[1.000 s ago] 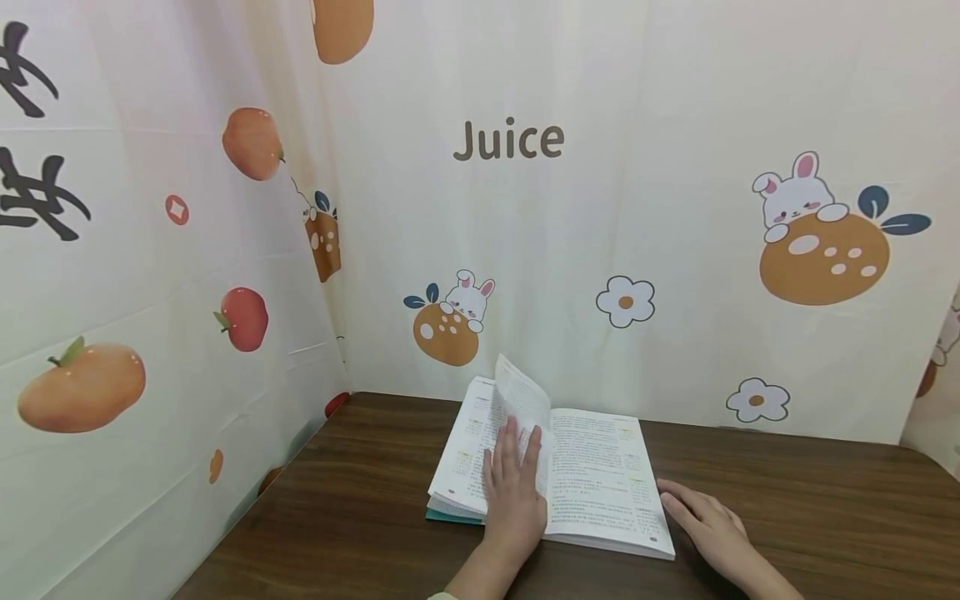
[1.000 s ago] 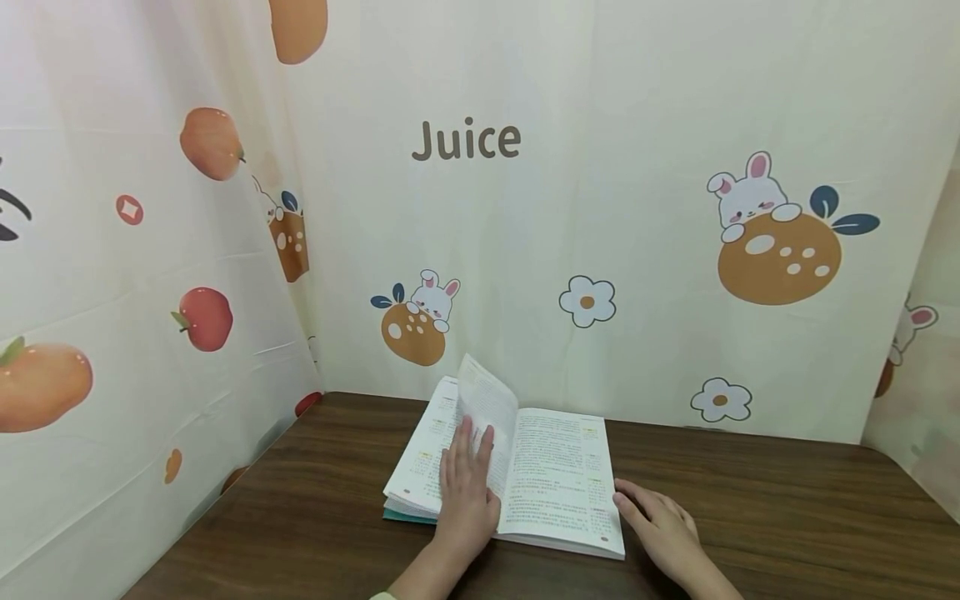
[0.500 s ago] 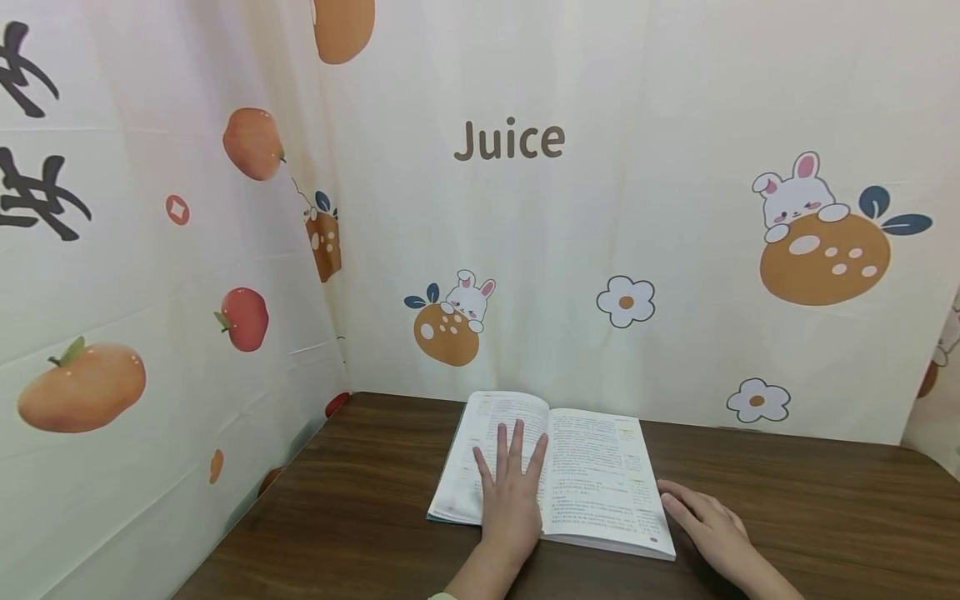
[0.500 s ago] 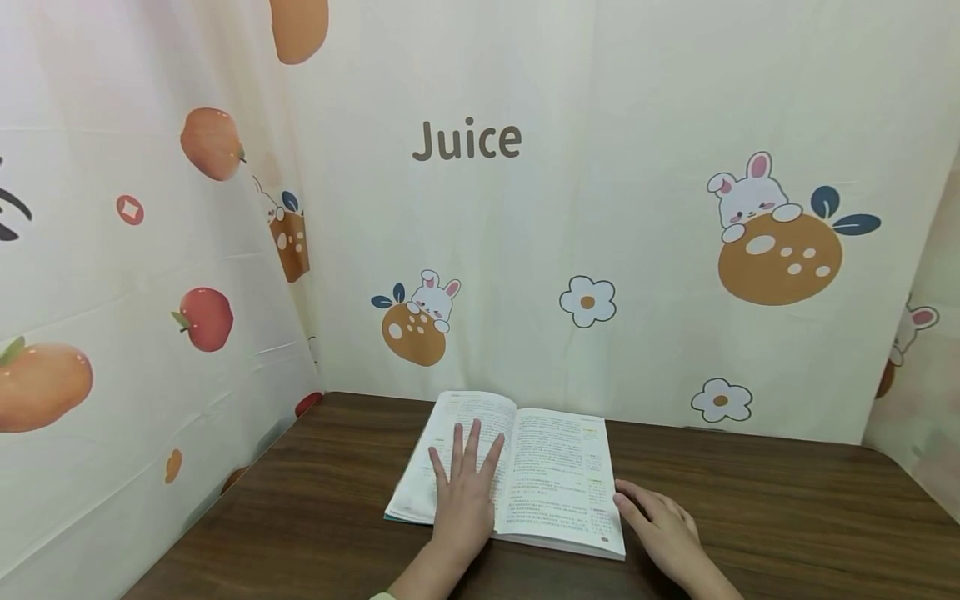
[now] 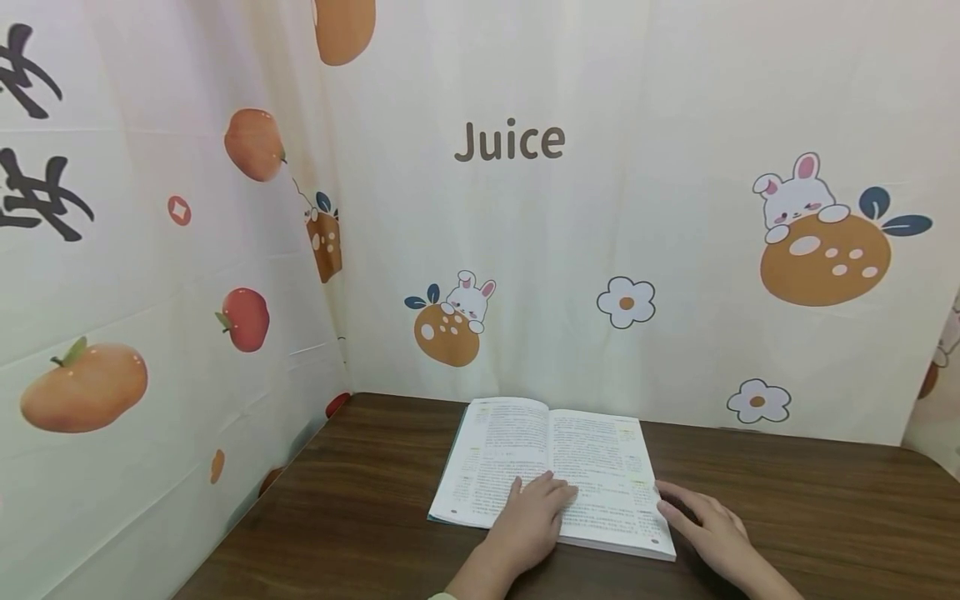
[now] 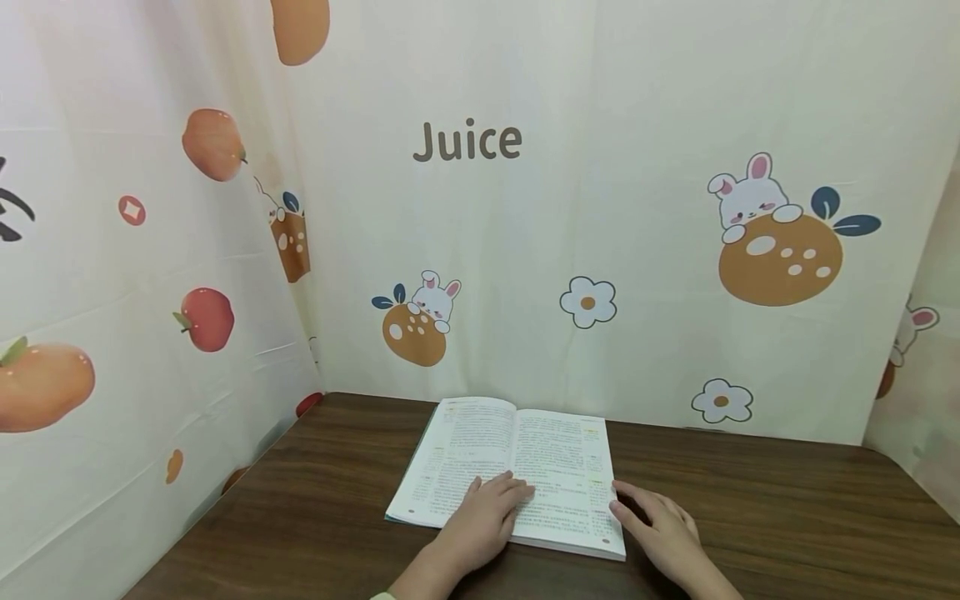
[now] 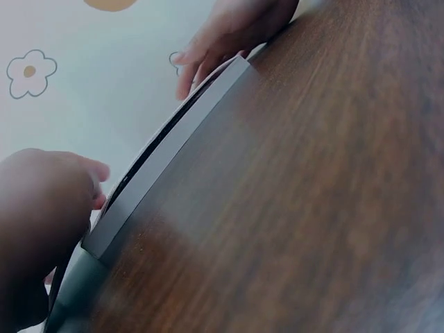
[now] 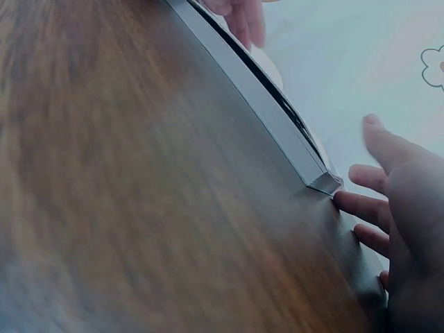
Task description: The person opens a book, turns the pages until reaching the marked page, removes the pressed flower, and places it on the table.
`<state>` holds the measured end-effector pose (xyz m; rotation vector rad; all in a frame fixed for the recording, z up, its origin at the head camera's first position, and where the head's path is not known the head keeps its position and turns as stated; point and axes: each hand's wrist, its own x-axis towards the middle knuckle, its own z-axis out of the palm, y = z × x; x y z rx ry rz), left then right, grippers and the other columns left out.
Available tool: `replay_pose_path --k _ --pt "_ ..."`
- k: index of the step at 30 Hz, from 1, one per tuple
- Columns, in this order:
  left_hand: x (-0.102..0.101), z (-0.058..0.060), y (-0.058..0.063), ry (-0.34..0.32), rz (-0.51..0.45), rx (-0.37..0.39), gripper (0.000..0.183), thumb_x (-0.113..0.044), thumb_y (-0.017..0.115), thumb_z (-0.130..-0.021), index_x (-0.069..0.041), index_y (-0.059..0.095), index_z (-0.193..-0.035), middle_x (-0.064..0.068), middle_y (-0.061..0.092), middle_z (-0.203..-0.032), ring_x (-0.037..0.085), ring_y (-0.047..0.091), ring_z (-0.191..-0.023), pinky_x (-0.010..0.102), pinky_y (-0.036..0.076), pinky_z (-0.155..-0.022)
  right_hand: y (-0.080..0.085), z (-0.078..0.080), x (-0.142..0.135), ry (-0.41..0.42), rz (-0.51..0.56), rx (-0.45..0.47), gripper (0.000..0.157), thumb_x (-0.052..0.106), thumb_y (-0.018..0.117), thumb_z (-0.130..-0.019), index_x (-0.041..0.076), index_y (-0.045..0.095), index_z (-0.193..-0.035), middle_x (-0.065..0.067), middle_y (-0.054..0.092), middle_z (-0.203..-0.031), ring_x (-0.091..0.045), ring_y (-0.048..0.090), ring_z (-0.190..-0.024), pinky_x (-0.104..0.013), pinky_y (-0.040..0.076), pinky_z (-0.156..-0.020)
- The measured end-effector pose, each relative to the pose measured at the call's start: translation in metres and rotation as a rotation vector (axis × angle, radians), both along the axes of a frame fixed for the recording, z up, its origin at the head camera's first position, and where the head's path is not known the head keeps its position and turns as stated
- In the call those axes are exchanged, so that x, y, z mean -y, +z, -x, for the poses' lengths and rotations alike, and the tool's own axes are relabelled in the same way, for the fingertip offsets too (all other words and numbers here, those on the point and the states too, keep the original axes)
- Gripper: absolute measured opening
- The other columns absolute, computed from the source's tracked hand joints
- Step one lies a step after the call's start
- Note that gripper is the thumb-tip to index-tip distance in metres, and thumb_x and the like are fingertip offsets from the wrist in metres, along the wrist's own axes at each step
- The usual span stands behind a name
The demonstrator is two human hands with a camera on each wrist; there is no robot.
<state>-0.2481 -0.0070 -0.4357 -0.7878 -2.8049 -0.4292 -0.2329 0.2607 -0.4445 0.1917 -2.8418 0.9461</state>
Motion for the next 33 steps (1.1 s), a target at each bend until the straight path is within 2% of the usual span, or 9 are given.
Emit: replay_pose_path --k 5,10,14,21,28,33 --pt "0.0014 -0.0008 0.0002 -0.078 -0.013 0.003 0.029 -0.029 0.044 -0.097 -0.028 0.059 -0.122 -0.013 0.047 -0.135 0.009 0.037 -0.130 0.064 0.028 -0.098 0.0002 -0.0005 -0.0003 0.016 0.004 0.007 0.054 0.045 0.052 -0.091 0.007 0.053 -0.129 -0.026 0.046 -0.132 -0.047 0.034 -0.119 -0.067 0.019 -0.085" --pt "0.0026 -0.0014 0.0013 -0.108 -0.032 0.039 0.031 -0.035 0.047 -0.095 -0.028 0.058 -0.124 -0.013 0.045 -0.137 0.008 0.036 -0.129 0.066 0.023 -0.099 -0.0002 -0.0016 -0.0005 0.023 0.006 -0.016 0.052 0.044 0.055 -0.089 0.009 0.054 -0.128 -0.025 0.047 -0.131 -0.046 0.035 -0.119 -0.066 0.020 -0.084" --pt "0.0026 -0.0011 0.0012 -0.117 -0.030 0.057 0.035 -0.042 0.049 -0.093 -0.028 0.058 -0.124 -0.012 0.045 -0.137 0.010 0.036 -0.130 0.066 0.022 -0.099 -0.0006 -0.0019 -0.0009 0.029 0.007 -0.028 0.052 0.043 0.059 -0.087 0.010 0.055 -0.127 -0.024 0.048 -0.130 -0.045 0.034 -0.118 -0.065 0.020 -0.084" --pt "0.0017 0.0000 0.0000 -0.111 -0.008 0.047 0.047 -0.055 0.053 -0.087 -0.028 0.057 -0.125 -0.012 0.045 -0.136 0.010 0.035 -0.131 0.066 0.023 -0.098 0.0012 -0.0031 -0.0026 0.052 0.008 0.000 0.056 0.044 0.063 -0.083 0.012 0.055 -0.127 -0.024 0.046 -0.132 -0.045 0.032 -0.120 -0.066 0.018 -0.086" --pt "0.0016 0.0005 -0.0010 -0.113 -0.014 0.049 0.050 -0.057 0.054 -0.084 -0.028 0.057 -0.124 -0.011 0.046 -0.136 0.011 0.036 -0.130 0.067 0.022 -0.098 0.0008 -0.0044 -0.0043 0.086 0.006 -0.032 0.058 0.042 0.070 -0.076 0.013 0.057 -0.125 -0.021 0.049 -0.130 -0.045 0.032 -0.120 -0.063 0.019 -0.086" --pt "0.0014 0.0015 -0.0031 -0.112 -0.010 0.049 0.054 -0.060 0.055 -0.082 -0.028 0.057 -0.125 -0.010 0.046 -0.136 0.012 0.036 -0.130 0.067 0.021 -0.098 -0.0015 -0.0040 -0.0041 0.075 -0.004 -0.041 0.061 0.043 0.072 -0.074 0.013 0.057 -0.125 -0.021 0.050 -0.130 -0.046 0.033 -0.119 -0.064 0.019 -0.086"
